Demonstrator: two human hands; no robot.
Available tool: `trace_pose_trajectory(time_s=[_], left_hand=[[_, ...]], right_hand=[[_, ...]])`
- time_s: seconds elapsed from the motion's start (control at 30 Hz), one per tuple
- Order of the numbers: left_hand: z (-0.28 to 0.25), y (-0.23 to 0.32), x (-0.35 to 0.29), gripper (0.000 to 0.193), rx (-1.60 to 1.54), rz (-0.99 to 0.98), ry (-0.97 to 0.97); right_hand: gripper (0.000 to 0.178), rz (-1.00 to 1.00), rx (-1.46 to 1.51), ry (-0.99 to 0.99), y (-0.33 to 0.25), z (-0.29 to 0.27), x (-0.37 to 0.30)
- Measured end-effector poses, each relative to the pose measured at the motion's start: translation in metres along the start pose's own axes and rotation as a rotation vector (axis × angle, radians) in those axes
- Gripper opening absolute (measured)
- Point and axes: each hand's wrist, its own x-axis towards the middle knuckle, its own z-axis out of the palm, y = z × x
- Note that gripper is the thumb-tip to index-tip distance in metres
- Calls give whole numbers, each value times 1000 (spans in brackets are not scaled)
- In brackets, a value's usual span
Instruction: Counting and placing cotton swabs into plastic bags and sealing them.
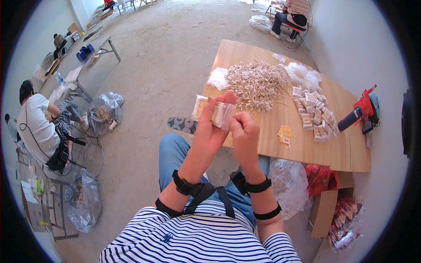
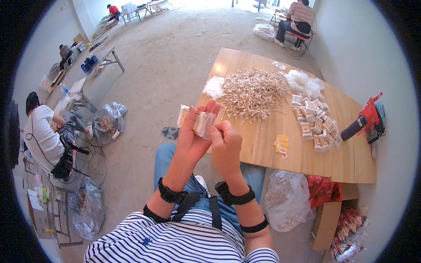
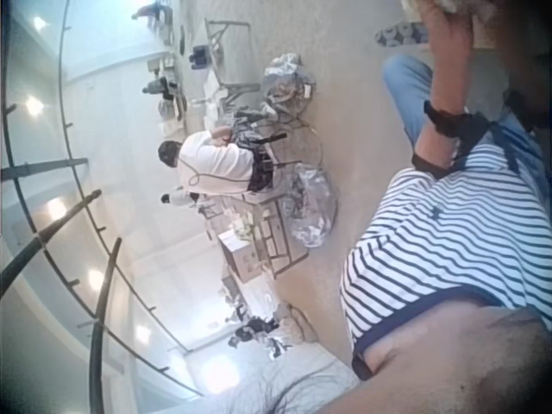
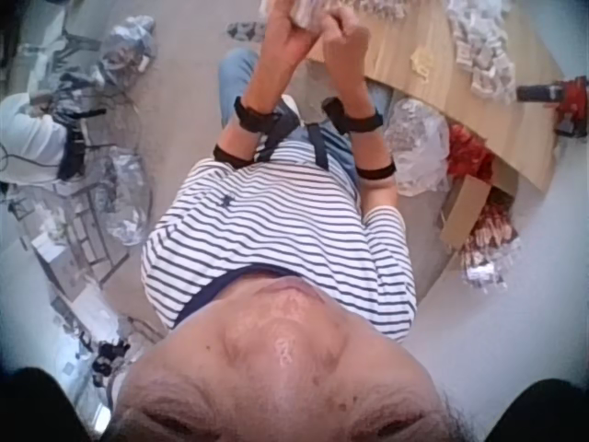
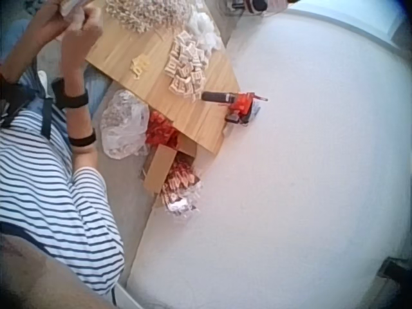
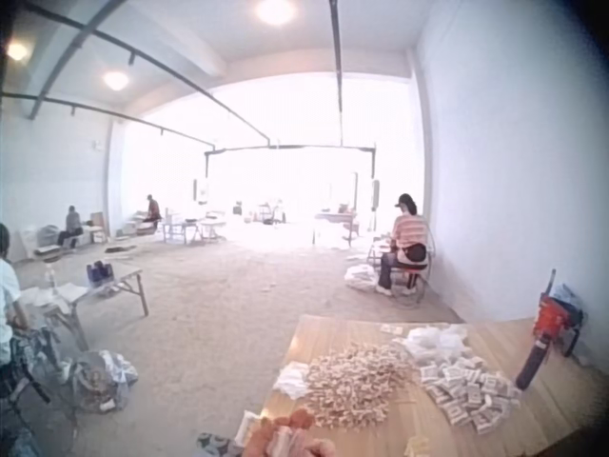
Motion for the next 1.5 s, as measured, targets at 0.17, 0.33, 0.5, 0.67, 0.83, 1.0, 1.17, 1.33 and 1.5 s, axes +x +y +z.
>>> trace_pose_trajectory(time_s=[0.17,0.33,0.5,0.67,0.83,1.0,1.17,1.33,1.5], left_hand=[[2,1,1,25,-58,-3,15],[-3,-1,-1,28,-7,50,-28],[4,-8,-4,32,93,97,-27],[9,-11,-7,34,114,101,1],[3,-10,-9,40,149,58,16],[-25,26,-20,41,156,-58,23],[10,60,-17,37,1243,276,-233],[14,58,-21,35,1206,55,-241],[5,57,-25,27,1153,117,-238]], right_hand=[[19,94,165,-33,4,-5,6],[21,19,188,7,-8,13,0],[19,56,300,34,-1,22,4],[17,79,268,102,-3,26,5],[14,68,190,128,-10,17,5],[9,-76,-78,22,-6,-15,15],[6,-405,-396,-202,-8,-30,14],[6,-508,-507,-328,-12,-25,11],[7,-491,-473,-305,-11,-19,5]])
